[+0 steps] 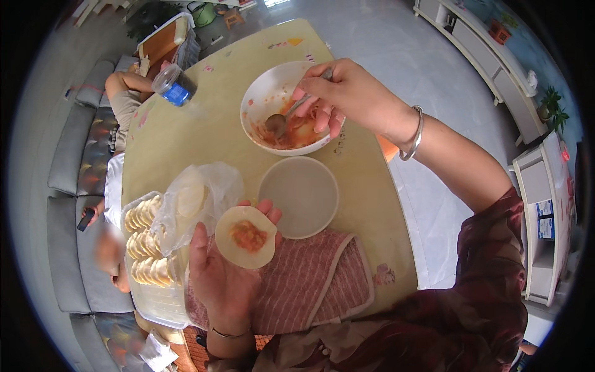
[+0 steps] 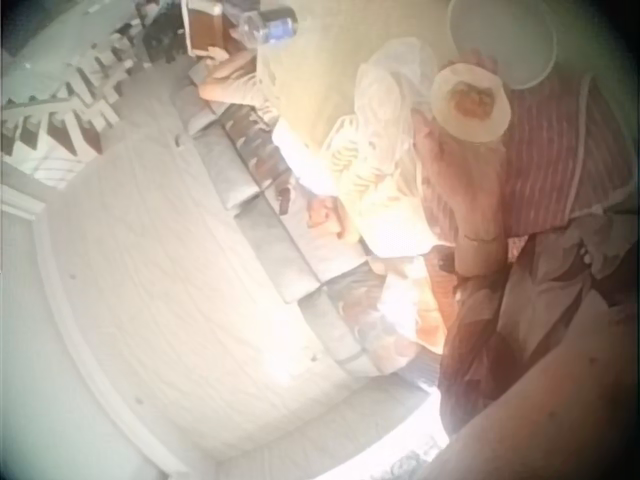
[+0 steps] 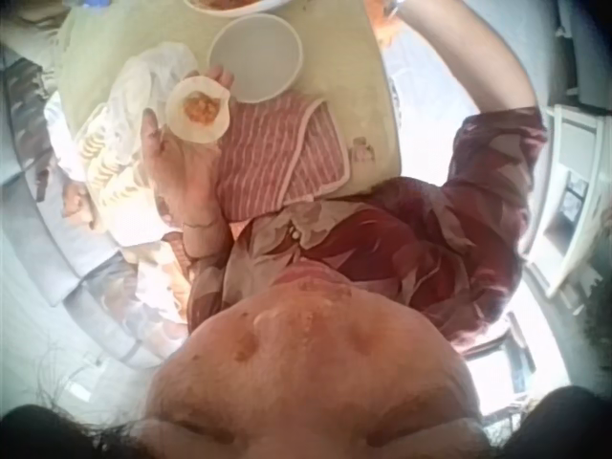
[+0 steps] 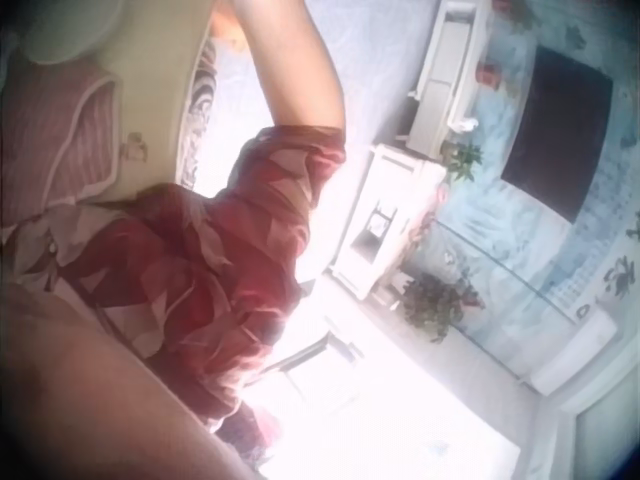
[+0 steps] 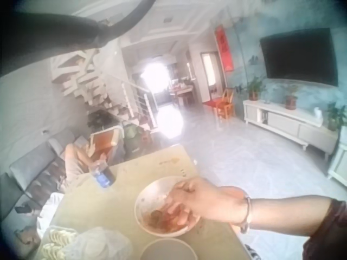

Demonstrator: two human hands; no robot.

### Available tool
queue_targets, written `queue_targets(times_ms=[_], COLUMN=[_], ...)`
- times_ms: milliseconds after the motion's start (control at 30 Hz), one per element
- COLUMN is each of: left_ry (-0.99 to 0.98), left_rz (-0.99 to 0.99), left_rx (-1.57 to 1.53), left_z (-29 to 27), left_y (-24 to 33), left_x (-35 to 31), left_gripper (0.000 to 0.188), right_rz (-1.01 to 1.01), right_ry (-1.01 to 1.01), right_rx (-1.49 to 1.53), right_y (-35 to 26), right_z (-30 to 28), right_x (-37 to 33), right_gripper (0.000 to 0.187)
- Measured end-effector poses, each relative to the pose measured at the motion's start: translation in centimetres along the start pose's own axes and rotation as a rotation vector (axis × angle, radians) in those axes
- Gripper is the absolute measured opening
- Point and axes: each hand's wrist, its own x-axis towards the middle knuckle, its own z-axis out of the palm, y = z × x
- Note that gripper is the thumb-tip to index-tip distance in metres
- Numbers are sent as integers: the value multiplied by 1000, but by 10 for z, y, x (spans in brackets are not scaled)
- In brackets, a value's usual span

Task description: The person uses a spoon to place filling onto a dumpling wrapper, moistens the edge of the wrapper with water, and folds the dough by hand to seal it.

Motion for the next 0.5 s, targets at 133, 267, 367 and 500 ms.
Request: queue_targets(times_ms=[133,267,367,500], left_ry=[-1,-16,-19,-15], left_rz=[13,4,0,19], left_rx=[17,16,16,33], left_z=[-2,-4,-5,-5], left_y=[1,2,3,4], left_x=[3,5,8,9], left_gripper=[69,68,67,66], right_rz=[42,143,203,181], right_ry=[14,103,151,171], right_rx=[181,394,497,590], right_y=[4,12,14,20], right_z=[-4,-10,-16,-27], right_x=[-1,7,10,11], right_gripper=[29,27,24,24])
